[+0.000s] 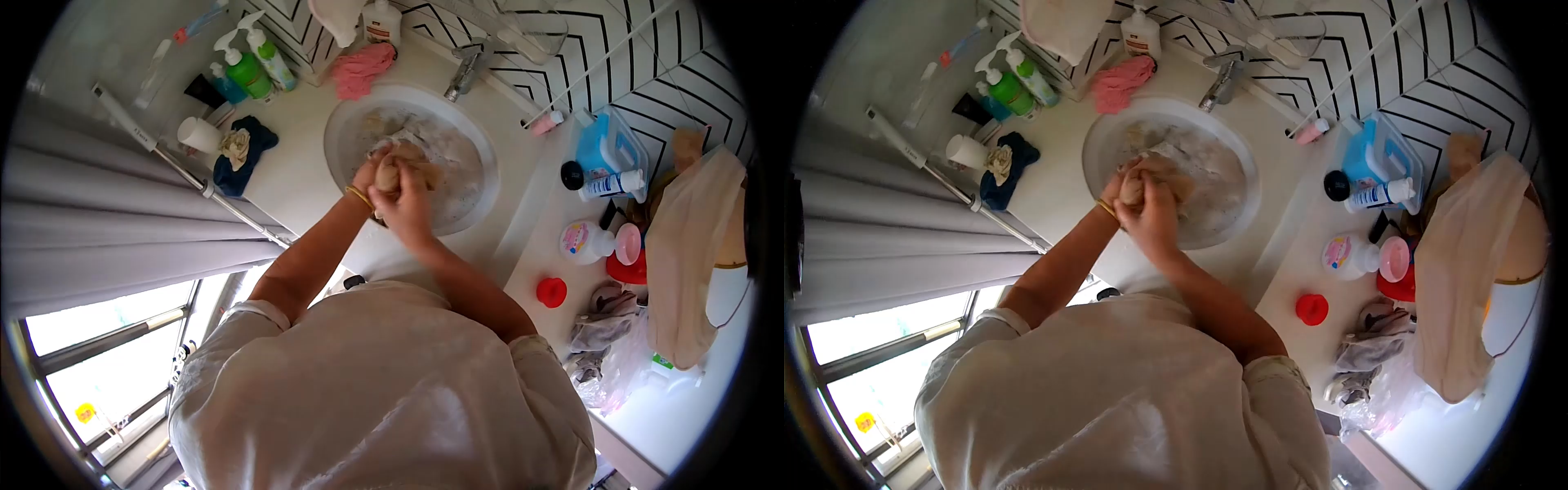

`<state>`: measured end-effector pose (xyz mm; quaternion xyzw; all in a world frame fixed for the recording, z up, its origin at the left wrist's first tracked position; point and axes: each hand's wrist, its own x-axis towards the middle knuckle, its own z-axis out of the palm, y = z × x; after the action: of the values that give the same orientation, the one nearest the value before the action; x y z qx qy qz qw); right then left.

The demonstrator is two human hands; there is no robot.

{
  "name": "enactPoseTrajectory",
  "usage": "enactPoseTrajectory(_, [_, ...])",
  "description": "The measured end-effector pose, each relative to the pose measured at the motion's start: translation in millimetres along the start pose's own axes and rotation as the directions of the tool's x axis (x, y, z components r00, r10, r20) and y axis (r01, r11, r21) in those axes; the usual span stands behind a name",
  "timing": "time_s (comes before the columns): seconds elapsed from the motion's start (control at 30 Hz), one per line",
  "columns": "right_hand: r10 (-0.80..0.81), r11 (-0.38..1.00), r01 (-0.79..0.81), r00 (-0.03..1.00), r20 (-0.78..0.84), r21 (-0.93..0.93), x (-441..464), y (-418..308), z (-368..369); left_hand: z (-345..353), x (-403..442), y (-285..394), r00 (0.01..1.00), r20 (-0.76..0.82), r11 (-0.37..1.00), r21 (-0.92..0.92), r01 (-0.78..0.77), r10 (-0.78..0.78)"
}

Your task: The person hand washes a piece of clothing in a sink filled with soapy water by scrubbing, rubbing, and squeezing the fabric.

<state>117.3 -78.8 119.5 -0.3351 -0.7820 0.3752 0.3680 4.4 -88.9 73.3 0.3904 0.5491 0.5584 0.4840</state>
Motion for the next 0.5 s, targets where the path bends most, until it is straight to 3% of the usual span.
enactPoseTrajectory(0.03, [-0.087,0.977,0.09,0.996,0.022,-0.194,0,3,7,3,4,-13,0.975,0.09,0.861,0.456,-0.224,0.205])
enactPoseTrajectory(0.07, [-0.204,0.958,0.192,0.978,-0.039,-0.212,5,21,6,6,6,-25,0.999,0.028,0.995,0.099,-0.022,0.019])
enactPoseTrajectory(0.1, [-0.017,0.971,0.014,1.0,-0.01,-0.238,19,33,5,12,6,-35,0.983,0.035,0.943,-0.276,0.185,-0.182])
enactPoseTrajectory(0.13, [0.173,0.95,-0.163,0.985,0.016,-0.268,38,45,4,19,5,-42,0.924,0.115,0.715,-0.602,0.356,-0.364])
enactPoseTrajectory(0.17, [0.365,0.892,-0.339,0.93,0.034,-0.299,50,58,2,26,2,-50,0.829,0.254,0.349,-0.816,0.46,-0.498])
enactPoseTrajectory(0.2, [0.489,0.87,-0.48,0.87,0.063,-0.115,55,74,-2,34,-2,-16,0.845,0.267,0.431,-0.765,0.479,-0.464])
enactPoseTrajectory(0.27, [0.66,0.691,-0.682,0.73,0.175,0.241,66,114,-14,31,10,-6,0.881,0.283,0.546,-0.7,0.46,-0.379])
enactPoseTrajectory(0.3, [0.713,0.49,-0.711,0.66,0.237,0.505,60,141,-17,29,15,-6,0.897,0.288,0.595,-0.674,0.438,-0.334])
enactPoseTrajectory(0.37, [0.725,-0.056,-0.559,0.547,0.418,0.827,44,198,-17,14,36,-27,0.81,0.314,0.543,-0.616,0.571,-0.496])
enactPoseTrajectory(0.4, [0.772,-0.056,-0.588,0.487,0.408,0.807,39,208,-18,9,44,-37,0.781,0.292,0.537,-0.592,0.601,-0.552])
enactPoseTrajectory(0.43, [0.833,0.097,-0.666,0.461,0.306,0.739,29,228,-9,8,50,-43,0.748,0.271,0.529,-0.566,0.633,-0.606])
enactPoseTrajectory(0.47, [0.875,0.233,-0.735,0.444,0.193,0.637,16,246,5,11,53,-49,0.759,0.112,0.6,-0.542,0.588,-0.642])
enactPoseTrajectory(0.5, [0.849,0.461,-0.802,0.523,0.073,0.379,11,234,10,12,57,-59,0.754,0.024,0.669,-0.445,0.596,-0.656])
